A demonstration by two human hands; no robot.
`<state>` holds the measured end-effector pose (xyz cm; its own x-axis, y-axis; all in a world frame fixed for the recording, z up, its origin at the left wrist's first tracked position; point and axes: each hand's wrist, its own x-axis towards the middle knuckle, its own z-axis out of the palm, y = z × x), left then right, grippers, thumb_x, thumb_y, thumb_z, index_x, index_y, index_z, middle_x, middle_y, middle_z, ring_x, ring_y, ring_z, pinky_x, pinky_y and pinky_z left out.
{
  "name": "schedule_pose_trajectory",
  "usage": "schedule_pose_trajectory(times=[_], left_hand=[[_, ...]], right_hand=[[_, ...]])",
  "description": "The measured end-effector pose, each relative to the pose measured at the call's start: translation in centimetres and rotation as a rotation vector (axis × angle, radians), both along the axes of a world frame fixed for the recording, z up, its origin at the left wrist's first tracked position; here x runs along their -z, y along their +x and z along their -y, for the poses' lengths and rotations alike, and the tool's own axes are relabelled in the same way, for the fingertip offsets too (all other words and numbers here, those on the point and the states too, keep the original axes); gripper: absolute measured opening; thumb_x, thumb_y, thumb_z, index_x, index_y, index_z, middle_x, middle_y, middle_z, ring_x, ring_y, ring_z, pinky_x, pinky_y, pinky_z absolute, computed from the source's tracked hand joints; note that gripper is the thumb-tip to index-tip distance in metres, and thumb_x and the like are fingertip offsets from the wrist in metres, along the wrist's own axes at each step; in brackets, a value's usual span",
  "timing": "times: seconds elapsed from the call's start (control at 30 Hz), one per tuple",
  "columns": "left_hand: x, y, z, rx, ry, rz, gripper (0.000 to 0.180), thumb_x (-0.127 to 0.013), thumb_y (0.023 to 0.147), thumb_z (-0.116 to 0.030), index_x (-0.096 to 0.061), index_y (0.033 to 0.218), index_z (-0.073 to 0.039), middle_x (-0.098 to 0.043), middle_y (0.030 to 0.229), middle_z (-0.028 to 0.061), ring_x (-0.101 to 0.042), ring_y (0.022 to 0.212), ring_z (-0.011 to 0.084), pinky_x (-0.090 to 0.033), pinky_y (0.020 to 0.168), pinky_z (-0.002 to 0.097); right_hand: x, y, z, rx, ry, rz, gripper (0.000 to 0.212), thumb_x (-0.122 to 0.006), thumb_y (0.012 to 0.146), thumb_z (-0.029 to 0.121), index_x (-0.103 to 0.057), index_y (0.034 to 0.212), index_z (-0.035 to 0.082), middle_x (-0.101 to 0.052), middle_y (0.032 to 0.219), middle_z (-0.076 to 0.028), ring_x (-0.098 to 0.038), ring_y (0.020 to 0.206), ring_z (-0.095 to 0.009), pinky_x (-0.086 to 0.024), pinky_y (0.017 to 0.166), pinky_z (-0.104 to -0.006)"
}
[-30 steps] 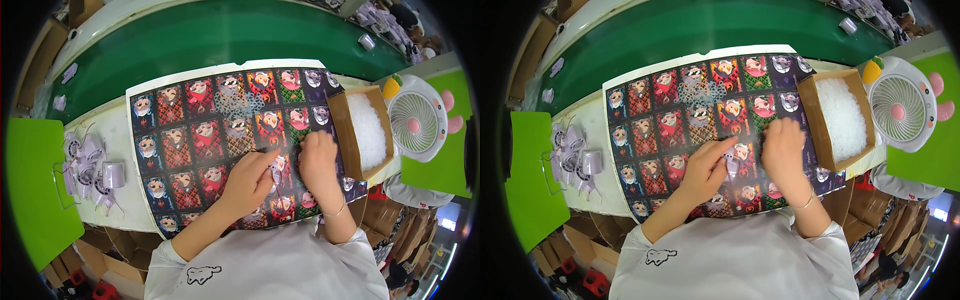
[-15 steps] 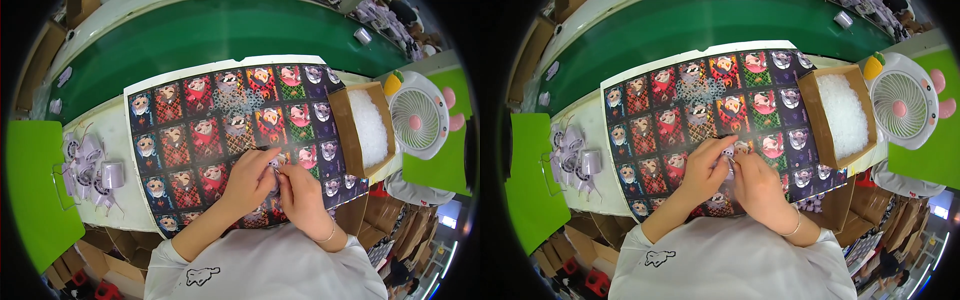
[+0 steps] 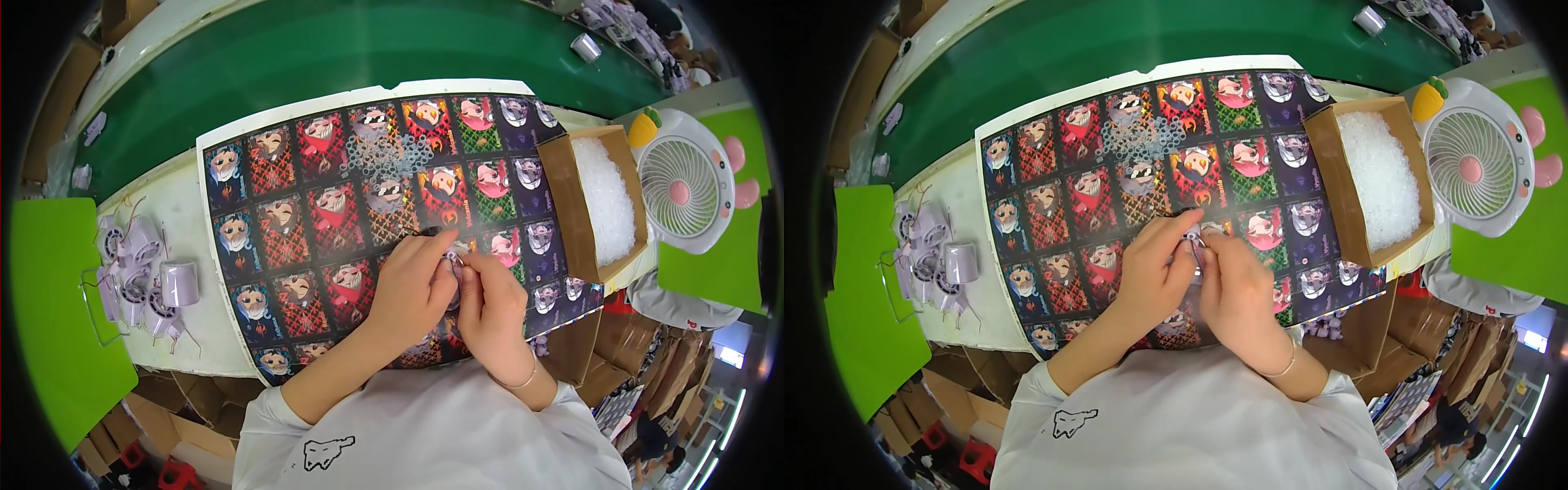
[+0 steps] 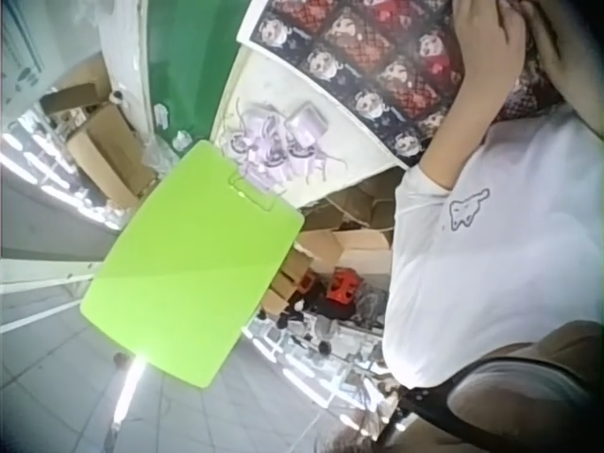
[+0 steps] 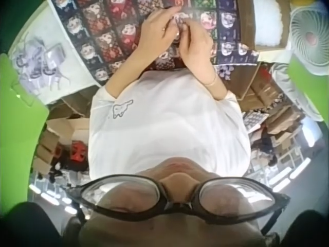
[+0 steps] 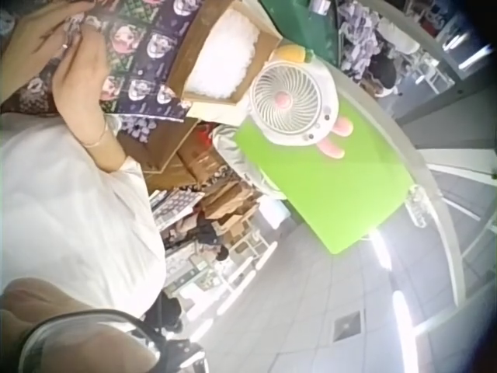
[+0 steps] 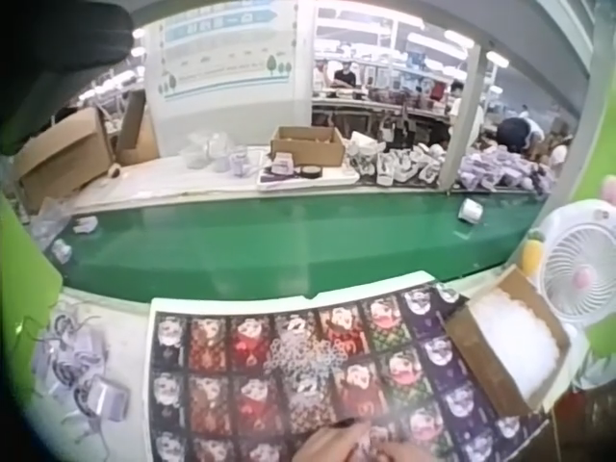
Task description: The person tests a portable fan handle with a circuit board, then repeatedly assembles fan head units by inserting wires and small rubber rings into plastic housings by hand.
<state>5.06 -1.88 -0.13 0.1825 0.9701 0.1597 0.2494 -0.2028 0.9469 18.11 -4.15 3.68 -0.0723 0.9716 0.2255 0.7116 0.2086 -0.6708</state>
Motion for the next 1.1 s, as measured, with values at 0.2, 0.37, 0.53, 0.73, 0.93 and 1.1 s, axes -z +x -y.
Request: schedule_pose_trajectory(times=[0.2,0.37,0.53,0.73,0.93,1.1], left_hand=[[-0.1,-0.1,-0.1,-0.017,0.089,-0.063,0.033,-0.051,0.085,0.003,-0.060,0.117,0.003,-0.061,0.092,0.0177,-0.061,0.081,0.0302,-0.049,0.071,0.0372],[-0.1,-0.1,0.0,-0.017,0.050,-0.033,0.030,-0.049,0.089,0.002,-0.061,0.116,0.003,-0.062,0.090,0.0182,-0.062,0.081,0.0308,-0.049,0.071,0.0375],[-0.1,-0.4,0.2,-0.004,0.023,0.001,0.029,-0.046,0.092,0.000,-0.061,0.117,0.003,-0.063,0.093,0.0181,-0.063,0.082,0.0293,-0.049,0.073,0.0367],[-1.8,-2.0,2.7,-0.026,-0.279,0.149,0.038,-0.046,0.094,-0.001,-0.052,0.132,0.003,-0.060,0.124,0.0201,-0.059,0.113,0.0286,-0.045,0.096,0.0343],[-2.5,-3.8,5.7,-0.162,-0.311,0.527,0.035,-0.045,0.096,0.004,-0.057,0.129,0.001,-0.063,0.124,0.0131,-0.062,0.107,0.0201,-0.049,0.093,0.0324],[-3.8,-3.8,4.8,0.015,0.426,-0.075,0.031,-0.065,0.077,0.000,-0.067,0.109,0.000,-0.067,0.105,0.0145,-0.066,0.092,0.0291,-0.055,0.078,0.0348]], right_hand=[[-3.3,3.6,-4.9,-0.464,-0.144,0.260,0.020,-0.059,0.073,-0.002,-0.060,0.093,0.001,-0.058,0.076,-0.015,-0.060,0.067,-0.036,-0.048,0.056,-0.0441],[-3.9,3.7,-6.4,-0.585,-0.149,0.287,0.018,-0.059,0.071,-0.001,-0.061,0.089,0.003,-0.057,0.072,-0.013,-0.061,0.066,-0.035,-0.047,0.055,-0.0438],[-2.6,5.4,-6.2,-0.421,-0.042,0.320,0.013,-0.059,0.074,0.001,-0.062,0.086,0.003,-0.058,0.072,-0.012,-0.060,0.067,-0.036,-0.048,0.059,-0.0446],[-0.2,6.2,-5.4,-0.131,-0.089,0.380,0.014,-0.063,0.078,0.000,-0.059,0.091,0.001,-0.054,0.088,-0.016,-0.056,0.085,-0.035,-0.047,0.074,-0.0418],[-0.1,0.1,-10.0,-0.476,0.090,0.238,0.020,-0.063,0.079,-0.002,-0.060,0.098,0.002,-0.055,0.092,-0.014,-0.057,0.090,-0.035,-0.048,0.077,-0.0419],[2.2,-6.9,-13.4,-0.712,0.348,0.292,0.014,-0.062,0.073,0.002,-0.059,0.087,0.001,-0.054,0.086,-0.013,-0.056,0.084,-0.031,-0.050,0.075,-0.0393]])
